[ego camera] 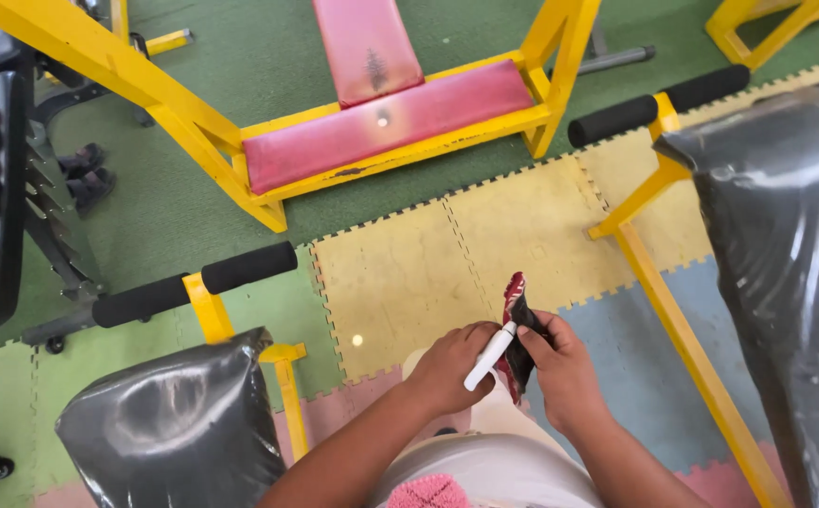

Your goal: Wipe down and disinfect various gym machines and weight benches using a spray bottle and cleaning cloth.

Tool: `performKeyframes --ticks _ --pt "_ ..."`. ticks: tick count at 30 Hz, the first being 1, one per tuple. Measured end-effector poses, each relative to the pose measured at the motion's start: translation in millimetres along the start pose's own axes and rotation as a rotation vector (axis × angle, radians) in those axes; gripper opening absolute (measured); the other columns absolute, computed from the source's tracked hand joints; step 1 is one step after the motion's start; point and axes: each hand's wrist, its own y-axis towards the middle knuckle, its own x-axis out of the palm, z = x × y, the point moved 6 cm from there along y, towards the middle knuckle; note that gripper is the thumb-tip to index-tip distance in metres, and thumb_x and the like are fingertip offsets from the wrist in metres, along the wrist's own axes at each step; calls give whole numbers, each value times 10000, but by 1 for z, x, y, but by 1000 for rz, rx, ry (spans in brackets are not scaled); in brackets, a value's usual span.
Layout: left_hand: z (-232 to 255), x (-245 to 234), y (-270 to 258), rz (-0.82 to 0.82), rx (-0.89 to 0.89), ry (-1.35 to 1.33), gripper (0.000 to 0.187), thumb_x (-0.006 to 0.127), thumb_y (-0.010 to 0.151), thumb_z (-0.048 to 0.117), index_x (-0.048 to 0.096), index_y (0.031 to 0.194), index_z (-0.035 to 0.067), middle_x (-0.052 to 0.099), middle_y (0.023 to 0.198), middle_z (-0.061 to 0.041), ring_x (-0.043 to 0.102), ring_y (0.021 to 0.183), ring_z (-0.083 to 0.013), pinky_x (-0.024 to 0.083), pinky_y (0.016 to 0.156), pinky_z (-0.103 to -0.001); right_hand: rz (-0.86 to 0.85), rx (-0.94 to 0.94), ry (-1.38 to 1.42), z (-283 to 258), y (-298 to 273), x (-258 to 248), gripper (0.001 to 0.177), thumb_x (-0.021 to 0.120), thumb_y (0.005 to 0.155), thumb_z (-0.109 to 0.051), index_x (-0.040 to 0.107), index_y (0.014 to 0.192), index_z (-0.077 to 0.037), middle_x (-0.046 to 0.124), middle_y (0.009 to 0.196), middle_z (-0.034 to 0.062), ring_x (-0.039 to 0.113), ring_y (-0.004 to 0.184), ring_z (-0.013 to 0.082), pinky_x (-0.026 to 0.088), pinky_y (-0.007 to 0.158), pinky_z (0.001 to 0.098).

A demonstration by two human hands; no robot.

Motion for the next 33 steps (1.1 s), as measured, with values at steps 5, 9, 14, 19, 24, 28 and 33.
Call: performKeyframes --ticks 5,9,14,19,24,28,33 --pt "-12 -40 74 106 16 -8 659 731 732 82 511 1353 53 631 1281 -184 613 1147 -416 508 958 -488 -65 -27 -80 -56 79 22 212 621 970 -98 670 1160 -17 669 963 22 588 864 99 491 782 276" --pt "-22 -53 129 182 58 14 658 710 715 71 522 1346 62 639 1275 -172 622 1161 -411 523 975 -473 -123 -48 -92 -90 133 18 216 617 967 -93 666 1163 -16 677 958 19 597 855 101 494 769 273" --pt "-24 -65 189 173 -7 -6 710 722 672 64 518 1352 59 617 1296 -170 603 1138 -418 497 966 -479 -148 -32 -122 -120 195 14 221 611 975 -97 665 1176 -22 672 958 20 596 859 103 495 771 272" --pt "-38 -69 222 180 -92 55 677 729 697 96 529 1343 82 617 1317 -136 608 1151 -390 496 996 -462 -182 -38 -135 -139 229 15 227 611 980 -97 658 1188 -20 672 970 14 590 871 95 488 780 268" --pt "-40 -88 248 192 -70 72 759 720 699 85 498 1425 73 589 1381 -146 580 1187 -384 446 1033 -470 -245 -47 -150 -159 258 26 244 595 978 -87 655 1207 -26 673 956 28 603 864 106 497 775 277" --pt "-49 -98 268 212 -18 128 704 727 702 108 499 1366 53 591 1384 -151 590 1209 -366 461 1004 -455 -250 -41 -121 -162 281 34 250 585 982 -83 650 1218 -29 672 972 20 599 873 97 494 781 271" --pt "-69 -117 305 181 34 130 674 706 700 88 522 1348 49 615 1328 -139 602 1148 -342 462 1009 -447 -211 -56 -99 -177 321 42 247 604 989 -80 662 1220 -14 665 978 24 588 877 103 489 799 276"
